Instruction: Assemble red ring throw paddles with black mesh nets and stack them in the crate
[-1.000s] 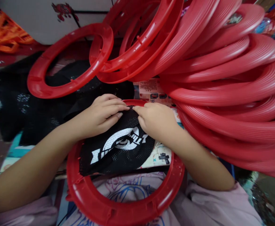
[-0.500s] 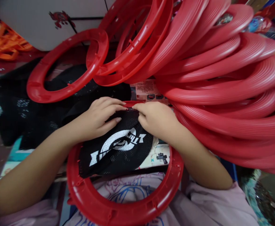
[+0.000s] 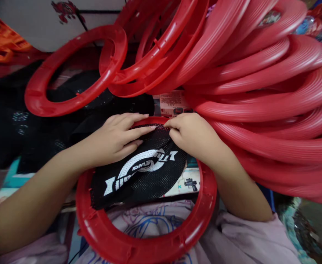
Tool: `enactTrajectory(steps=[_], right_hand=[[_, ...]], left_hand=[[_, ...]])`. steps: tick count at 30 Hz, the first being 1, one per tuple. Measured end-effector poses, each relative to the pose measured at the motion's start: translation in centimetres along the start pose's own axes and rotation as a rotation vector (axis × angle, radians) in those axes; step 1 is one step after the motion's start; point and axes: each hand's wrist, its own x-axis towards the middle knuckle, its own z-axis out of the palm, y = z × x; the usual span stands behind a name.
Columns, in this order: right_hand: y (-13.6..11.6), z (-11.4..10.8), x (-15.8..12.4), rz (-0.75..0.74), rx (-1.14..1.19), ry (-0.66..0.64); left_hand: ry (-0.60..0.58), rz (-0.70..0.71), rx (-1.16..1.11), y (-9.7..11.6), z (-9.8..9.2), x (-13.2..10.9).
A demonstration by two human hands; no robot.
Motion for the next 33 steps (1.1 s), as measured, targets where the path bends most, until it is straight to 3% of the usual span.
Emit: enactTrajectory(steps=[8, 12, 16, 19, 28, 33], right_hand=[[-0.2, 0.1, 0.2, 0.054, -0.097, -0.076], [-0.4, 0.4, 0.0, 0.035, -0.264, -0.110], [-0.7, 1.0, -0.9, -0.086, -0.547, -0.022], [-0.8, 1.3, -1.4, -0.190, -0.633, 0.052], [-1.1, 1.5, -1.3, -0.160, -0.592, 0.003], [-1.1, 0.7, -1.2, -0.101, -0.361, -0.084]], left_hand=[[0.006, -0.005, -0.025, 0.1, 0.0, 0.0], [-0.007, -0.019, -0.016, 0.1, -0.1, 0.0], [-0.036, -0.048, 0.006, 0.1, 0.0, 0.1], [-0.055, -0.048, 0.038, 0.3, -0.1, 0.3], [-0.169, -0.112, 0.136, 1.3, -1.2, 1.2], [-0.083, -0.081, 0.043, 0.3, -1.1, 0.6]])
